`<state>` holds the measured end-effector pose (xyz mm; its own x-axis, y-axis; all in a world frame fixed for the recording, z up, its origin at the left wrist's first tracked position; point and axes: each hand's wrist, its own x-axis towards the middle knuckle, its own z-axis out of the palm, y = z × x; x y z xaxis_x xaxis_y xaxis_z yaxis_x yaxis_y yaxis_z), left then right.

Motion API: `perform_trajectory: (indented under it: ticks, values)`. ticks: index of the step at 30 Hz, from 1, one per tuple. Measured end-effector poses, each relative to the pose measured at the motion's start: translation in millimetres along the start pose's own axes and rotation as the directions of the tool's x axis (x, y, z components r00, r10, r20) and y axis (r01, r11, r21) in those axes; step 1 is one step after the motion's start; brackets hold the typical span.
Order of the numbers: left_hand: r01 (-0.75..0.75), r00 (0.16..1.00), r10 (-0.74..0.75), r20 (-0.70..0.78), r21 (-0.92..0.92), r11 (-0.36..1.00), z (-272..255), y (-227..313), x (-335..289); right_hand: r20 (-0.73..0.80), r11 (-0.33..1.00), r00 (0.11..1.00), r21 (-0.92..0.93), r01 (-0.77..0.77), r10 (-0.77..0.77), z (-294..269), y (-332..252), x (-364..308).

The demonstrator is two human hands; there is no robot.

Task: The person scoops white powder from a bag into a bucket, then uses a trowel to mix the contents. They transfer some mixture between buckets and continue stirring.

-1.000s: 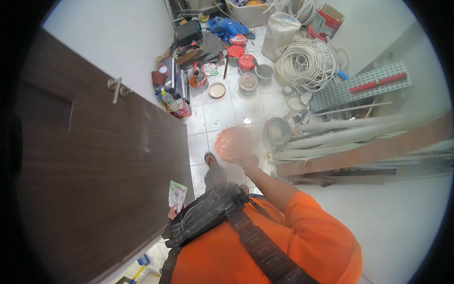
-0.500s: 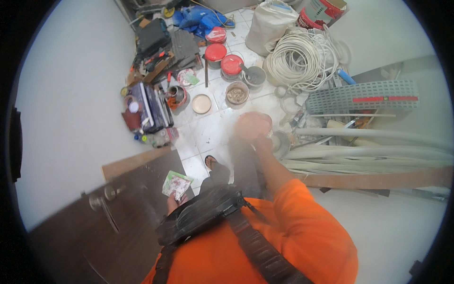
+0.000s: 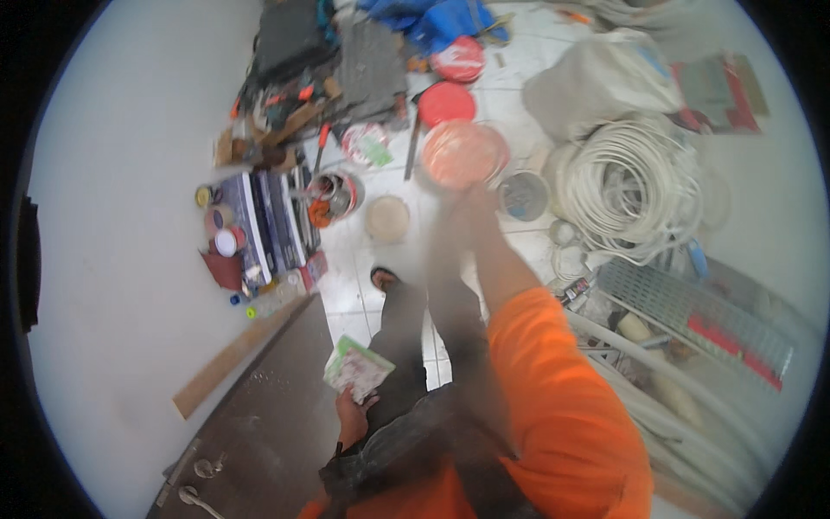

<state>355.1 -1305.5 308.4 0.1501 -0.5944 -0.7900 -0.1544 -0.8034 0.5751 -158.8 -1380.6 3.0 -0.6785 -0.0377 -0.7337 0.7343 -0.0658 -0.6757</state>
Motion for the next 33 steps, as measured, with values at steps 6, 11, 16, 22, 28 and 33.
perform_trajectory:
  ticks: [6,11,16,22,28,33]
  values:
    - [-0.02,0.997,0.02,0.071,0.007,1.0,78.9,-37.3,50.7,-0.034,0.97,0.978,0.127,0.206,-0.204,25.3,-15.6,125.2]
    - [0.074,0.989,-0.077,-0.128,-0.023,0.997,76.2,-48.2,59.8,0.013,0.592,0.748,-0.602,0.535,-0.663,27.5,69.3,24.5]
    - [0.138,0.979,-0.14,-0.147,-0.023,0.99,93.5,-46.0,79.5,0.395,0.217,0.865,-0.856,0.469,-0.311,23.6,170.5,1.7]
    - [0.049,0.969,-0.051,-0.242,-0.014,0.999,59.8,-80.1,91.4,0.447,0.141,0.884,-0.874,0.464,-0.137,90.7,252.2,41.9]
    - [0.052,0.966,0.008,-0.258,0.225,0.973,44.9,-86.3,111.8,0.479,0.083,0.863,-0.865,0.495,-0.164,130.4,303.2,120.8]
    - [0.079,0.971,0.061,-0.23,0.554,0.829,78.8,-38.8,135.3,0.483,0.337,0.866,-0.8,0.497,-0.13,77.4,281.2,83.9]
